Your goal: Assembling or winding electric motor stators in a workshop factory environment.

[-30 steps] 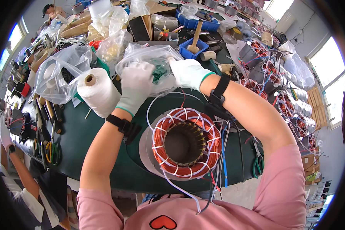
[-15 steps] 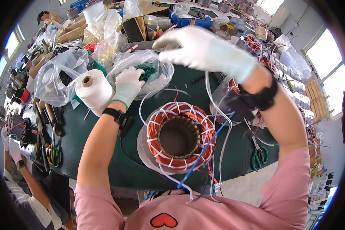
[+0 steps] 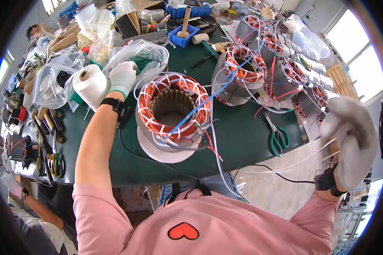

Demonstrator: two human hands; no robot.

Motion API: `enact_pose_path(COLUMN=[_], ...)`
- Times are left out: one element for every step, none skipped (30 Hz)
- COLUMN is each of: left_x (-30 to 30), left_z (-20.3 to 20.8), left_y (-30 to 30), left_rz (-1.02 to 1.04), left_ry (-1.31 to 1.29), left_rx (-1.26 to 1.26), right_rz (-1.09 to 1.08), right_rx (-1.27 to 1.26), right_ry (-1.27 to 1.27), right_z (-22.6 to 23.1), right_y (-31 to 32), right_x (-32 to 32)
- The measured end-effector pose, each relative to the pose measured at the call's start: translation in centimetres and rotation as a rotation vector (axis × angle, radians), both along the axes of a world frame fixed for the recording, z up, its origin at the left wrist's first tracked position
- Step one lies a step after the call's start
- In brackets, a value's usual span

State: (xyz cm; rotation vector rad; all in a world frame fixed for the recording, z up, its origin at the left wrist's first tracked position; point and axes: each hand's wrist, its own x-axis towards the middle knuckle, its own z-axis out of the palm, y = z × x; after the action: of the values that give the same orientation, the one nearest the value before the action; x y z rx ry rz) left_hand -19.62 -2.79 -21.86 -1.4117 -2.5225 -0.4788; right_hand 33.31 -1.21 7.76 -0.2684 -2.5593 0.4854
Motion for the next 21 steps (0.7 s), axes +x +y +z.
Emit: enact_pose_path(left_x=[0.5,0.7,1.1,1.6,1.0,2.3,3.5,5.8,8.1,10.0,11.3,12.8,15.7,18.8,21.0,22.6,23.6,24.1,24.3,24.5,24.4], left_z=[0.6,1.3,1.7,2.0,1.9,3.2,4.4,6.5,8.8,10.6,12.3,13.9,15.7,17.3,18.3,18.9,19.5,19.3,19.2,19.0,19.1], left_y=[0.1,-0.1,-0.4,-0.8,-2.9,-3.1,-3.7,-4.8,-5.8,-6.8,-8.4,-10.4,-12.2,-14.4,-16.3,-17.5,-18.5,-19.1,-19.4,-19.8,-20.2], left_rz=[0.027,0.06,0.104,0.103,0.109,0.07,0.031,0.033,0.012,-0.008,-0.112,-0.213,-0.286,-0.345,-0.366,-0.394,-0.367,-0.362,-0.362,-0.361,-0.348], left_ry=[-0.066,-0.129,-0.155,-0.15,-0.122,-0.102,-0.124,-0.118,-0.335,-0.553,-0.671,-0.783,-0.857,-0.927,-0.91,-0.899,-0.876,-0.883,-0.868,-0.855,-0.869], left_rx=[0.007,0.018,0.037,0.031,0.11,0.204,0.262,0.26,0.451,0.637,0.753,0.868,0.885,0.899,0.857,0.814,0.735,0.74,0.743,0.745,0.718], right_rz=[-0.061,0.022,-0.044,-0.107,-0.061,-0.061,-0.068,-0.064,-0.051,-0.032,0.0,0.024,0.064,0.116,0.187,0.261,0.346,0.439,0.403,0.418,0.389], right_rx=[-0.103,-0.159,-0.206,-0.252,-0.301,-0.337,-0.429,-0.432,-0.553,-0.676,-0.623,-0.627,-0.662,-0.703,-0.591,-0.536,-0.631,-0.729,-0.62,-0.627,-0.618], right_ry=[0.052,0.056,-0.091,-0.237,-0.209,-0.179,-0.134,-0.128,-0.085,-0.043,-0.025,-0.019,0.002,0.019,0.053,0.11,0.266,0.417,0.333,0.333,0.229], right_z=[-1.5,-2.4,-2.3,-2.1,-3.8,-5.5,-6.8,-7.8,-8.4,-9.0,-9.5,-9.5,-9.8,-10.1,-10.4,-10.6,-12.1,-13.4,-13.2,-13.0,-12.9], right_y=[-1.1,-1.3,-2.1,-2.9,-2.5,-2.3,-2.2,-1.9,-1.8,-1.4,-1.2,-1.3,-1.5,-1.9,-2.5,-3.0,-3.7,-4.3,-4.3,-4.6,-4.9], right_x=[-0.2,-0.6,-1.1,-1.5,-2.8,-3.3,-3.6,-4.0,-4.3,-4.7,-5.1,-5.8,-6.6,-7.7,-9.0,-10.2,-11.8,-13.4,-14.0,-14.3,-14.5])
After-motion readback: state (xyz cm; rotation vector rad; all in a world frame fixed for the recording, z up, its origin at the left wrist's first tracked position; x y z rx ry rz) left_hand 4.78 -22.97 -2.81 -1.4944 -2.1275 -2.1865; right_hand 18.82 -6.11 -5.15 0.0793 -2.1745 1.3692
